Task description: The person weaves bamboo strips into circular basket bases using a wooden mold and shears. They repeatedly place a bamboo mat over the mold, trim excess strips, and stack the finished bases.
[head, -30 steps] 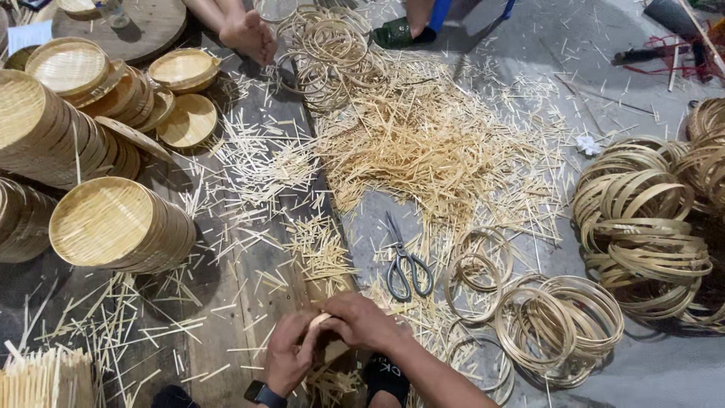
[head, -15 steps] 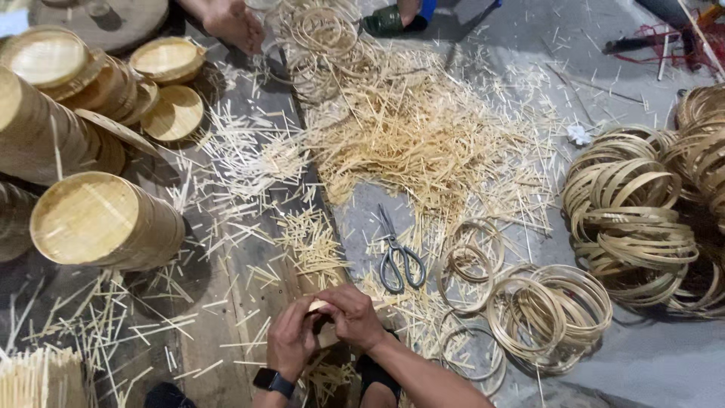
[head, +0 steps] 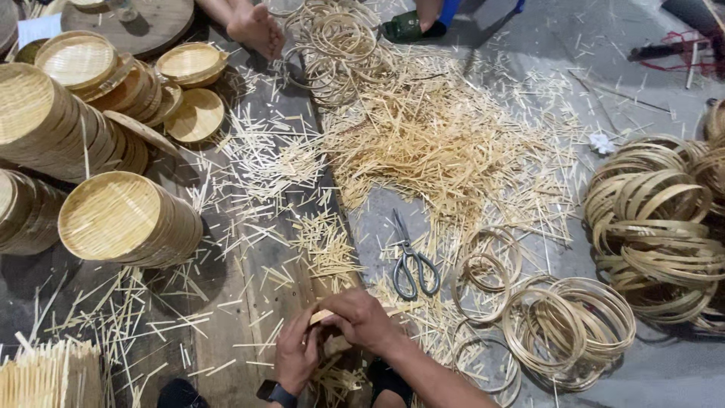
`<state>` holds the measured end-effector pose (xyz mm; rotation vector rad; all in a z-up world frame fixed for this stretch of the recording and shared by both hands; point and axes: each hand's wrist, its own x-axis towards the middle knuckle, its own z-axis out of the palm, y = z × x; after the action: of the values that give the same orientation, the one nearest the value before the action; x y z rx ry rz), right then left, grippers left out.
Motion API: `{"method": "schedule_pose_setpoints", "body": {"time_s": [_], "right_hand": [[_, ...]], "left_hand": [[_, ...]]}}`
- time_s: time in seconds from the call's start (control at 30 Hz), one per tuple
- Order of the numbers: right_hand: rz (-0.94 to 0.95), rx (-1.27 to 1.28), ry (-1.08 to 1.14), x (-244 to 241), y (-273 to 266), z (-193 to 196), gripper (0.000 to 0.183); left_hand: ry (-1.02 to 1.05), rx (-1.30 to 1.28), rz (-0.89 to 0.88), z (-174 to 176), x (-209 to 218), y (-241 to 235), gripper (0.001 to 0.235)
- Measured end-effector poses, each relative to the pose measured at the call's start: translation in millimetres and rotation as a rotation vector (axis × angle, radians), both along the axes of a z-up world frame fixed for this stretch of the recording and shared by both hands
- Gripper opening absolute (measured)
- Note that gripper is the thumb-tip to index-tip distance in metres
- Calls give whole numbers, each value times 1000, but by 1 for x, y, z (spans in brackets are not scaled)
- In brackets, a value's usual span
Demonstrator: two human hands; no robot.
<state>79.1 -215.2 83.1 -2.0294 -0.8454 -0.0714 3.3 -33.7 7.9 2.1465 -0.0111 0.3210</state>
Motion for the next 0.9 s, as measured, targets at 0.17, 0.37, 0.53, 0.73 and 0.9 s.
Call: {"method": "schedule_pose_setpoints", "body": {"time_s": [0.17,0.37,0.53,0.73,0.9], "right_hand": [[-158,63,-83,2,4,-23,17],[-221,-16,-188,2,-2,-14,33],[-446,-228,279,-17,-8,-22,106],[-520,-2,968,-45,14,-56,96],[-390,716,1307,-58,18,-75,61]], "left_hand": [[77,87,118,-5,13,-18,49],[94,6,54,12,13,-11,42],[201,-402,26,26,8,2,36],[399,-279,209,39,22,-9,51],[484,-198,270,62,20,-21,50]]}}
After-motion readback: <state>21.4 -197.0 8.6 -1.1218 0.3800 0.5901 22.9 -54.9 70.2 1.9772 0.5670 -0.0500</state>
